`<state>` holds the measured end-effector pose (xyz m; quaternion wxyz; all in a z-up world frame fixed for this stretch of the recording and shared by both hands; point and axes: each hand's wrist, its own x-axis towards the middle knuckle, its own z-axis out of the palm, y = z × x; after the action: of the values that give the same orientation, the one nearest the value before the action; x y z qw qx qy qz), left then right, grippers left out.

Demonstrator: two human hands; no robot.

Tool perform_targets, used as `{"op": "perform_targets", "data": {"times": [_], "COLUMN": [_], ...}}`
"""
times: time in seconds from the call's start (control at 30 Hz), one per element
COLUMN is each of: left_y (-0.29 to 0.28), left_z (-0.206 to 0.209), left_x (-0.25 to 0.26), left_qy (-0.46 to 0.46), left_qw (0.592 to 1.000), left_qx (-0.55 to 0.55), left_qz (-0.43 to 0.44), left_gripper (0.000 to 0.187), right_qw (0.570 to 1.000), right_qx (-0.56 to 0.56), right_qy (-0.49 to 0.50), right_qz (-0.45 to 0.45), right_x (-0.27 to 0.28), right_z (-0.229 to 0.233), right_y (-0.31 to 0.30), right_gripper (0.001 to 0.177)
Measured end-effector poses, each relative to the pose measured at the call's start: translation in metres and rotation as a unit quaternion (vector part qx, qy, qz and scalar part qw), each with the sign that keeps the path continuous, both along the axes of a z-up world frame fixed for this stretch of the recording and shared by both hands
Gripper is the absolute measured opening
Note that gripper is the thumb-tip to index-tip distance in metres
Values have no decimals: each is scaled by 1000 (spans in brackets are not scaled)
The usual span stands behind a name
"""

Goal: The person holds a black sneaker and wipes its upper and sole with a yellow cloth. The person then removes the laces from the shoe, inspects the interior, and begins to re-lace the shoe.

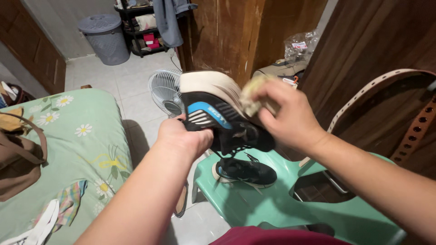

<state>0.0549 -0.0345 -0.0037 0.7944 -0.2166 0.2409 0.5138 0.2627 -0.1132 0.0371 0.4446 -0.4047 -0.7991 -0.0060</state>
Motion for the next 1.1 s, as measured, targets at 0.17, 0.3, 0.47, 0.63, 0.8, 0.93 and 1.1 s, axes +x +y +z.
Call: {"op": "perform_targets", "data": {"times": [0.17,0.3,0.47,0.63,0.8,0.93,1.1], "left_y": [-9,-19,-32,-37,-36,-33,-51], "left_z": [14,29,38,43,31,14,5], "left_x": [8,1,-1,12,20,32,50], "left_qy": [28,43,77,96,87,46,322], "left_qw": [999,997,992,989,992,994,843], "left_qx": [-20,-30,-63,-73,-40,50,431], "left_qz": [25,59,83,87,82,82,4], "left_gripper": [30,32,35,38,41,40,34], "right_qw": [997,990,993,996,983,987,969], "right_qx": [70,81,-81,92,-143,-116,-198], "right_qy": [1,-114,-43,1,35,28,51], "right_qz": [39,-19,-78,9,-107,-112,-137], "right_x": [-12,23,28,-29,-27,-12,4], "right_z": [-22,-48,-38,-24,-39,-49,-22], "right_y": [-15,-7,-5,-30,-13,18,35], "right_gripper": [30,31,15,28,49,38,33]}}
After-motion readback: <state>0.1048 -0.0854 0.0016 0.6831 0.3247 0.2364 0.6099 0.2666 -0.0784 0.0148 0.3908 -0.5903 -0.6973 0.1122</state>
